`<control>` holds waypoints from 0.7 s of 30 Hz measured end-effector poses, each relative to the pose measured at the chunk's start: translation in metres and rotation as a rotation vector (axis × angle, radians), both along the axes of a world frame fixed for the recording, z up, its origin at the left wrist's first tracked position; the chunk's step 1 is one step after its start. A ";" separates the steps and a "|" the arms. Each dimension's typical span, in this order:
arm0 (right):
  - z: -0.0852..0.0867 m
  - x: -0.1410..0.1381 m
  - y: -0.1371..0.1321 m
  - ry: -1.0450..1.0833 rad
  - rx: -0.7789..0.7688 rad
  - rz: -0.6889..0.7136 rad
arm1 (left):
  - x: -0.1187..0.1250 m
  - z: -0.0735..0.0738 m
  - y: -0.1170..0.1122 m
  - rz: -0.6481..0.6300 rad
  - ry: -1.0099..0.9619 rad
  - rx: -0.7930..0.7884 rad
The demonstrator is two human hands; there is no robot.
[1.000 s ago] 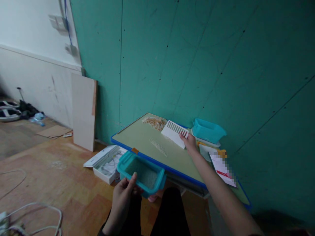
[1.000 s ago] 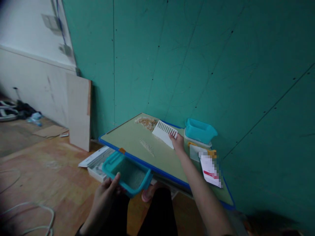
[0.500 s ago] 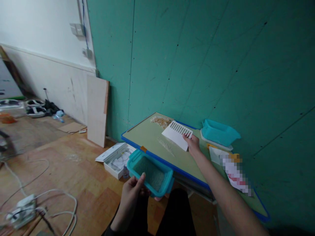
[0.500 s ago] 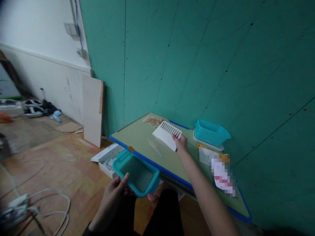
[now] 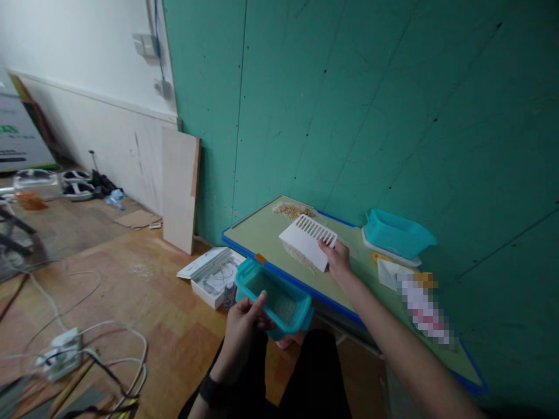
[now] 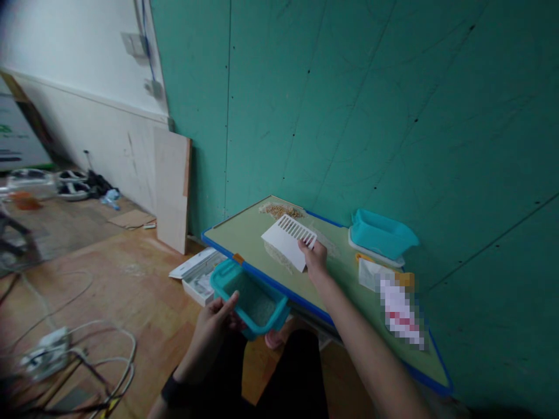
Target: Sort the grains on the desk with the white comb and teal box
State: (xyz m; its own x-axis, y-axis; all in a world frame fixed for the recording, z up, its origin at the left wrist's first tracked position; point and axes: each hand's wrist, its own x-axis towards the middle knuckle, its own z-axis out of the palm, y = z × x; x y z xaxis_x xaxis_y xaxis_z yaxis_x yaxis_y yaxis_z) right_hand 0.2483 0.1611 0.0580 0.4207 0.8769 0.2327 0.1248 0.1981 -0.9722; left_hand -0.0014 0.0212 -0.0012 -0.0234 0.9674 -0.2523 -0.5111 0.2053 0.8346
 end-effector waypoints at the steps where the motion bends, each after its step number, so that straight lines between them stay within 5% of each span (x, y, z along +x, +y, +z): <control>1: 0.002 -0.002 0.000 0.012 -0.004 0.018 | 0.001 0.001 0.000 0.006 0.005 -0.002; 6: 0.018 0.001 -0.009 0.141 -0.019 0.060 | 0.000 -0.006 -0.003 0.031 -0.003 0.014; 10: 0.027 0.032 -0.046 0.169 0.011 0.005 | -0.001 -0.013 -0.007 0.038 -0.017 0.007; 16: 0.021 0.078 -0.123 0.134 -0.036 -0.159 | -0.001 -0.005 -0.017 0.038 -0.071 0.013; 21: 0.014 0.081 -0.146 0.082 -0.007 -0.211 | -0.004 0.003 -0.019 0.062 -0.071 -0.002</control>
